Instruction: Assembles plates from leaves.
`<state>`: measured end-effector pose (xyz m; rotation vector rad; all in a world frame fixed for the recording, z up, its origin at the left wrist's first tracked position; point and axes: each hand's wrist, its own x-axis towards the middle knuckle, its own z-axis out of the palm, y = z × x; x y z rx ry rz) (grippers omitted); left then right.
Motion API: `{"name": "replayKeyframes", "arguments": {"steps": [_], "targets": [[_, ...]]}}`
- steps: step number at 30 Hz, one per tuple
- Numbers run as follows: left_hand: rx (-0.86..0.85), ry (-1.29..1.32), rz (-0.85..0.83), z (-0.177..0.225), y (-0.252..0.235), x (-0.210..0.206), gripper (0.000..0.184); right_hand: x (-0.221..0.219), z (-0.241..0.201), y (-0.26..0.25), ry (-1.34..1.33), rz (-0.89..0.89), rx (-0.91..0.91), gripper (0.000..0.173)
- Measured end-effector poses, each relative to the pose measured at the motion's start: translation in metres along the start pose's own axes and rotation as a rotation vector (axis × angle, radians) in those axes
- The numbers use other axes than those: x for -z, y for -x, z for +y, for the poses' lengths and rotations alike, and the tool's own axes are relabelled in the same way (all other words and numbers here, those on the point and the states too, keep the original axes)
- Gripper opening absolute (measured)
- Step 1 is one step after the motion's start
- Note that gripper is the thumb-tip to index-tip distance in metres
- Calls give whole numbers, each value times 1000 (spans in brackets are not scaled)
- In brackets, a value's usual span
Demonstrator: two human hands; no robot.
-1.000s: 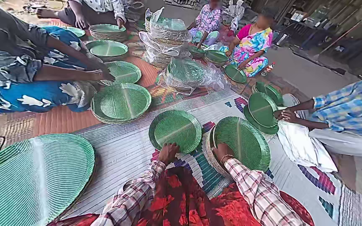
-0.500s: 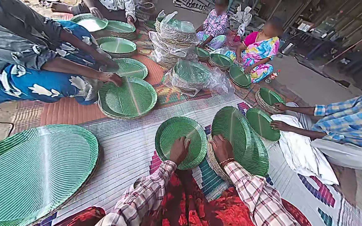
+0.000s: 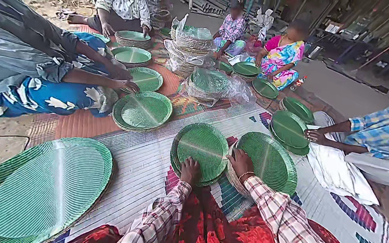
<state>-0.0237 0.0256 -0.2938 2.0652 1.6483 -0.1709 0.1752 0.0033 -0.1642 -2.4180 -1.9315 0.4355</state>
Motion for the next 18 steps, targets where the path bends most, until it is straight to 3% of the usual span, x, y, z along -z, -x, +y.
{"name": "replayKeyframes", "arguments": {"steps": [2,6,9,13,16,18], "targets": [[18,-36,-45,8,5,9,65,0,15,-7,32,-82,-178,68],[61,-33,-61,7,4,14,54,-21,32,-11,120,-302,-263,44],[74,-47,-68,6,3,11,53,-16,25,-10,160,-291,-280,34],[100,100,-95,2,0,27,56,-5,26,-9,44,-192,-281,39],[36,302,112,-3,-4,51,63,-2,20,-2,23,20,-78,40],[-50,423,453,4,-5,63,64,-9,12,2,-17,188,170,35]]}}
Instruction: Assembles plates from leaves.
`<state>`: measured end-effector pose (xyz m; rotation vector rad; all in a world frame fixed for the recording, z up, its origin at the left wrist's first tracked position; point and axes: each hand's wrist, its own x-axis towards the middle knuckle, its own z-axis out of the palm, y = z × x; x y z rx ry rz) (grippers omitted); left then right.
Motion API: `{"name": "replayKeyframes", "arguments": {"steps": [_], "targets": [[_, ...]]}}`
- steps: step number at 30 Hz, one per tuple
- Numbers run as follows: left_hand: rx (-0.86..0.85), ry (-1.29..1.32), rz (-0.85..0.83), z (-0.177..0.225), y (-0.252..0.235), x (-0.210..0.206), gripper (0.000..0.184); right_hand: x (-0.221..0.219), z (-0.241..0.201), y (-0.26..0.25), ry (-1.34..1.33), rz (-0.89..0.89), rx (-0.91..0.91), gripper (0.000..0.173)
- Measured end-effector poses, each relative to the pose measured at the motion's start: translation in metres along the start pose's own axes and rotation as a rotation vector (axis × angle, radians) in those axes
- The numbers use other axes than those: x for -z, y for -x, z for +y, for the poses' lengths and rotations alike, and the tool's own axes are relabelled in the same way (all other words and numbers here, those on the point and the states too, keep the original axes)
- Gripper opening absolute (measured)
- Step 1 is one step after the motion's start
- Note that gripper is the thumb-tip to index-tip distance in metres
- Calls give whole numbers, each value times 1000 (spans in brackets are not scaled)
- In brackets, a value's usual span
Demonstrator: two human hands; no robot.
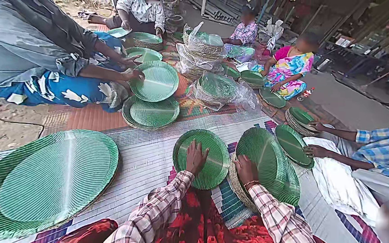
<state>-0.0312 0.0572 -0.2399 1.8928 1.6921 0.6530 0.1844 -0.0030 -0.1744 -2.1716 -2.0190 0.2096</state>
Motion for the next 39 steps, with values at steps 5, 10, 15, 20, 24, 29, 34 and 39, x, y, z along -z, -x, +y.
{"name": "replayKeyframes", "arguments": {"steps": [5,10,15,20,24,29,34,39], "targets": [[-316,60,400,19,-8,-1,59,-33,-24,9,-119,-119,435,39],[22,-233,-370,-11,14,-19,68,-24,-18,6,-59,-169,196,37],[113,-398,-480,-34,30,-41,78,0,11,-9,151,-387,-384,61],[187,-340,-546,-16,15,-25,72,-11,16,-8,197,-533,-454,39],[196,-278,-536,-20,7,-20,59,0,11,-10,159,-478,-477,37],[192,-80,-455,-19,-5,5,64,14,4,-8,154,-392,-403,42],[-132,160,235,-8,-12,-1,65,6,-27,8,8,-42,18,35],[-322,44,270,-2,-5,-14,57,-32,-32,16,-194,-62,470,35]]}}
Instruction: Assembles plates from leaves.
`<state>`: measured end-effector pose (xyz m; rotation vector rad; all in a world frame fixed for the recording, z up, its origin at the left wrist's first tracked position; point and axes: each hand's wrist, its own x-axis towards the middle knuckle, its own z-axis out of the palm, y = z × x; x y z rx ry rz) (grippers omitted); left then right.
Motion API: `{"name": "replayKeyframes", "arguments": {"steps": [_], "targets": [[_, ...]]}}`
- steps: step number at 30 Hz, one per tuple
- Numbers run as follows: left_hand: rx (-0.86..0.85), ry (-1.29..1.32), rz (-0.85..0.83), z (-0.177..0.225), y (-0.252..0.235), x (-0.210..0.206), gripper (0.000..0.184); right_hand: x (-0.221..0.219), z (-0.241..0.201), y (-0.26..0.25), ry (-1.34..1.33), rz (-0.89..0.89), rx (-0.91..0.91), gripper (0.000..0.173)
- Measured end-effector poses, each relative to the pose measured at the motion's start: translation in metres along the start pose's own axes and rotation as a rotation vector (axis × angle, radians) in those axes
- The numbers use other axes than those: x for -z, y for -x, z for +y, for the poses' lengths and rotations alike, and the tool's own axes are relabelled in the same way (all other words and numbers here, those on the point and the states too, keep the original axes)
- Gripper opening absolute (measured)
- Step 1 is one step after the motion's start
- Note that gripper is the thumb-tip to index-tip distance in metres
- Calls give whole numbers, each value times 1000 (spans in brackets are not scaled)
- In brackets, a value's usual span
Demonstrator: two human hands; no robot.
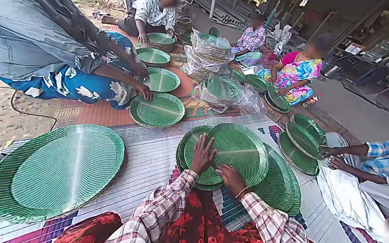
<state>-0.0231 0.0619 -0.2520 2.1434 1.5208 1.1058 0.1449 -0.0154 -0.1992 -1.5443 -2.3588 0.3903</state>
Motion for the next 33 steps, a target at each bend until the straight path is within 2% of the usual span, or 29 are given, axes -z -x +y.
{"name": "replayKeyframes", "arguments": {"steps": [2,4,6,8,10,15,18,22,27,30,31,33], "targets": [[74,-80,-312,-3,7,1,56,6,3,1,-1,20,-52,36],[165,-193,-608,-9,15,0,60,22,7,0,62,42,-272,38],[259,-287,-750,-16,25,-2,61,40,15,-4,129,-22,-563,49],[302,-336,-767,-20,32,-2,60,45,32,-3,167,-106,-748,64],[346,-364,-762,-19,30,-1,65,41,48,2,153,-173,-821,72],[457,-418,-752,-18,20,2,74,22,62,6,90,-307,-802,69],[506,-405,-781,-20,20,7,99,23,60,1,119,-375,-828,66],[560,-466,-828,-12,20,16,88,23,53,-1,204,-447,-809,48],[540,-453,-817,-17,28,7,85,21,42,-2,233,-362,-879,36],[515,-385,-805,-25,28,11,82,28,36,0,188,-203,-879,32],[531,-340,-779,-27,26,14,79,30,33,1,193,-112,-824,31],[603,-177,-674,-29,15,19,76,29,29,3,201,127,-570,28]]}}
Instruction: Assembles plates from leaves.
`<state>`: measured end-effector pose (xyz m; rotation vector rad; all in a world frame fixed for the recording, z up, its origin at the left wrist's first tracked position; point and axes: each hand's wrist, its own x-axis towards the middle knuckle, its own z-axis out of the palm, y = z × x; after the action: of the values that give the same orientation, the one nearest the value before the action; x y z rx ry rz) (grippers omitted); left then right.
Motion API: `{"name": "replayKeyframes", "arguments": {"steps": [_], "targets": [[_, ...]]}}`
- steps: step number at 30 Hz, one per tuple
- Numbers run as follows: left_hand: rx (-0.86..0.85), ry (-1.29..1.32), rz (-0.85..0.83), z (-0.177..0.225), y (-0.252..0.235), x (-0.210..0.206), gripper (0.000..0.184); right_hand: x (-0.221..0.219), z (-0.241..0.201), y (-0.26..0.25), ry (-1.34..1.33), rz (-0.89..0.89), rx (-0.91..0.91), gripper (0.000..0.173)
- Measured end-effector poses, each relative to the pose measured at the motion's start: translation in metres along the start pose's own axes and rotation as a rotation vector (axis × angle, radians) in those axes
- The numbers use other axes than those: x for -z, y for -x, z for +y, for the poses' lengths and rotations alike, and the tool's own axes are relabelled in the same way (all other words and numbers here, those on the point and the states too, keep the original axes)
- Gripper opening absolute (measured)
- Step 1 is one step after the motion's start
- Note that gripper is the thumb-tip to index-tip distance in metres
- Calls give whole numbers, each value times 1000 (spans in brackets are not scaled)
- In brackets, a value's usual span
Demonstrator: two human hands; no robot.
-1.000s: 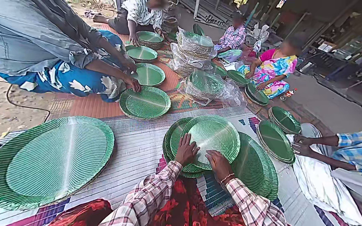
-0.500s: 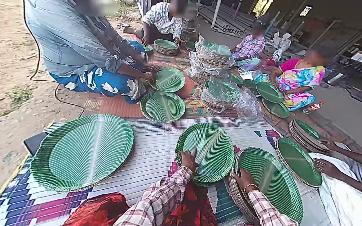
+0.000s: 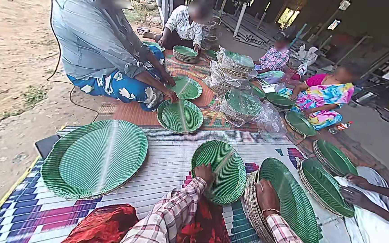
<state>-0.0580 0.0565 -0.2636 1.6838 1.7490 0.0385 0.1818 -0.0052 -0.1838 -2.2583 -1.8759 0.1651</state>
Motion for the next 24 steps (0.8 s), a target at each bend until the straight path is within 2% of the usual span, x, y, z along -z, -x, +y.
{"name": "replayKeyframes", "arguments": {"steps": [2,4,7,9,11,12,15,17,19,21,24], "targets": [[-32,233,121,6,-5,15,74,-3,-6,4,-83,167,257,25],[-133,420,356,13,-7,30,68,-13,-15,10,-138,195,447,21],[-223,586,670,25,-8,51,62,-31,-22,19,-171,-33,602,29],[-240,542,738,25,-10,53,60,-32,-26,22,-164,-221,620,38],[-240,383,627,19,-12,41,59,-32,-25,20,-178,-175,611,36],[-223,278,494,15,-11,32,60,-27,-24,18,-170,-133,556,33],[-184,-56,84,6,-4,-8,64,4,-25,5,-32,-200,160,39],[-159,-237,-8,8,5,-39,75,12,-14,-5,78,-316,-74,57],[-113,-345,-57,23,19,-48,76,6,1,-8,125,-434,-199,65],[-62,-379,-129,40,31,-42,69,-7,11,-6,155,-535,-242,54],[1,-380,-208,52,38,-34,72,-10,3,-3,211,-557,-266,38]]}}
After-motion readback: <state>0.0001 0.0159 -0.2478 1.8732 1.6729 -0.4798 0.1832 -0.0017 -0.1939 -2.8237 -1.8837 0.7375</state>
